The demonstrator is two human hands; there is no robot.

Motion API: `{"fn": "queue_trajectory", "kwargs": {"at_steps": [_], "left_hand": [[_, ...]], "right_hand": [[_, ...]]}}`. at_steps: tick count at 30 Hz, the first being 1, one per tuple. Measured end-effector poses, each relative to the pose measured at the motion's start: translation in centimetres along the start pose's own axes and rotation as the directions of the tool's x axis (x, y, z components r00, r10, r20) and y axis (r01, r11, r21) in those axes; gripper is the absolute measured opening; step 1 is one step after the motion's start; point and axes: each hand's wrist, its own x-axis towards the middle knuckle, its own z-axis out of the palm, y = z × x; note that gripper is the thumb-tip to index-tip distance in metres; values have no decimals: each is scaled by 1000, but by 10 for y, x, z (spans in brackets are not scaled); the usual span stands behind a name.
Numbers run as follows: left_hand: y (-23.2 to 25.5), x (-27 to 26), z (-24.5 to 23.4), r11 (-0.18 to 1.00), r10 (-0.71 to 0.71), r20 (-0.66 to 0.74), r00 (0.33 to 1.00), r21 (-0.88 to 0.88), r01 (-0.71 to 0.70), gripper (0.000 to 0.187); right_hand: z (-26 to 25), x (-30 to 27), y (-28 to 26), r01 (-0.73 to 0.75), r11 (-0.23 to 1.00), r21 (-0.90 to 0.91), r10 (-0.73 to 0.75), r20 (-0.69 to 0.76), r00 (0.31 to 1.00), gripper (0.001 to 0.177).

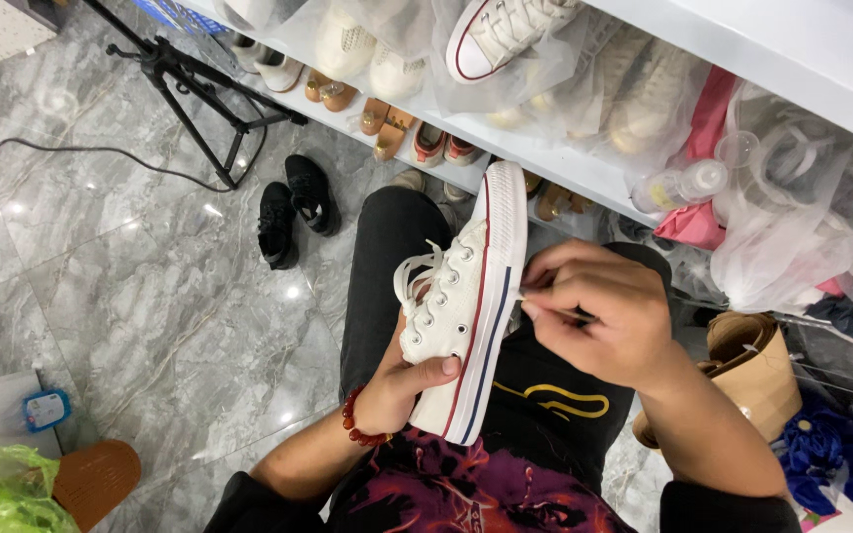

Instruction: The person cleans a white sneaker by applying cleaning liquid from a small bottle using a cotton swab to the rubber midsole and toe cap.

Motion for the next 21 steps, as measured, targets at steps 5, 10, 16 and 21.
{"fn": "queue_trajectory", "kwargs": {"at_steps": [5,10,16,21], "left_hand": [[2,1,4,999,9,22,1000,38,-9,95],[11,1,8,992,-104,-9,995,-70,103,98],[12,4,8,990,-70,53,996,-120,76,96],[12,3,4,968,-130,120,984,-199,152,89]], "right_hand": [[5,-6,4,-165,986,7,165,-55,985,10],[7,-3,2,42,998,-38,-42,0,999,10],[9,0,-1,10,998,-60,-10,0,1000,14],[10,7,0,6,997,-78,-8,-22,1000,14]]}}
